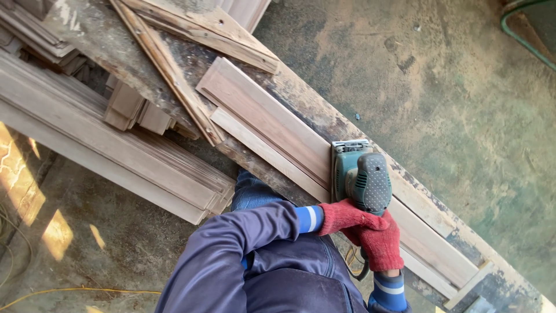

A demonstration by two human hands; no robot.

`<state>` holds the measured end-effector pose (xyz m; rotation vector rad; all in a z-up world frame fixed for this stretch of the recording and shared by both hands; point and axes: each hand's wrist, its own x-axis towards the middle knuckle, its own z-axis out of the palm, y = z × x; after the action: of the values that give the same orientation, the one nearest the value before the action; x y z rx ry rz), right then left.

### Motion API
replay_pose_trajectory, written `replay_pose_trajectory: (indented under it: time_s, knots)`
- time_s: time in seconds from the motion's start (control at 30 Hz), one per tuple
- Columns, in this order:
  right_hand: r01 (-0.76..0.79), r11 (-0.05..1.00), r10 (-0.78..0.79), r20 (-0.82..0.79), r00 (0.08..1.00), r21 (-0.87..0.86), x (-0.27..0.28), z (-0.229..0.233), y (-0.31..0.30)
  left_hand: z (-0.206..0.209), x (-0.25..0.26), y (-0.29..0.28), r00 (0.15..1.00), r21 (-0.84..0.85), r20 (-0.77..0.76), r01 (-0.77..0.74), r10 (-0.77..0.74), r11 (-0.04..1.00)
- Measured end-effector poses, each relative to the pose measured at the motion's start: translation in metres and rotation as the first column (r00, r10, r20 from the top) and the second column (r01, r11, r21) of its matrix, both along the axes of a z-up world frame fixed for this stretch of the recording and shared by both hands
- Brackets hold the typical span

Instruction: The recorder uses an orbital sander and a manual sanding block to smooth wooden planks on a workbench.

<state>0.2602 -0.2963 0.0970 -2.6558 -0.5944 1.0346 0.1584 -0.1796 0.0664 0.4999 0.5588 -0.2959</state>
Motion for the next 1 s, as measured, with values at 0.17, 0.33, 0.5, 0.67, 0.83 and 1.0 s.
replay_pose_trajectory:
  time_s: [0.17, 0.33, 0.5, 0.67, 0.83, 1.0]
  knots:
    - [-0.201, 0.980, 0.201, 0.031, 0.979, 0.004, -0.024, 0.000, 0.060, 0.004, -0.026, 0.037, 0.990, 0.018, -0.029, -0.137, 0.137, 0.990]
    - [-0.253, 0.937, 0.264, 0.015, 0.964, -0.243, -0.085, 0.047, 0.173, 0.024, -0.049, 0.088, 0.896, 0.190, -0.323, -0.252, 0.303, 0.949]
    - [-0.319, 0.926, 0.331, 0.031, 0.943, -0.204, -0.111, 0.034, 0.221, 0.013, -0.085, 0.135, 0.844, 0.206, -0.306, -0.392, 0.440, 0.896]
    - [-0.390, 0.907, 0.395, -0.001, 0.919, -0.156, -0.145, 0.051, 0.277, -0.003, -0.114, 0.171, 0.779, 0.195, -0.262, -0.535, 0.570, 0.822]
    - [-0.436, 0.899, 0.437, 0.000, 0.900, -0.047, -0.169, 0.049, 0.317, -0.048, -0.135, 0.196, 0.729, 0.011, -0.193, -0.667, 0.657, 0.745]
    - [-0.489, 0.872, 0.489, -0.020, 0.872, -0.029, -0.178, 0.032, 0.339, -0.079, -0.154, 0.220, 0.703, -0.069, -0.158, -0.708, 0.694, 0.702]
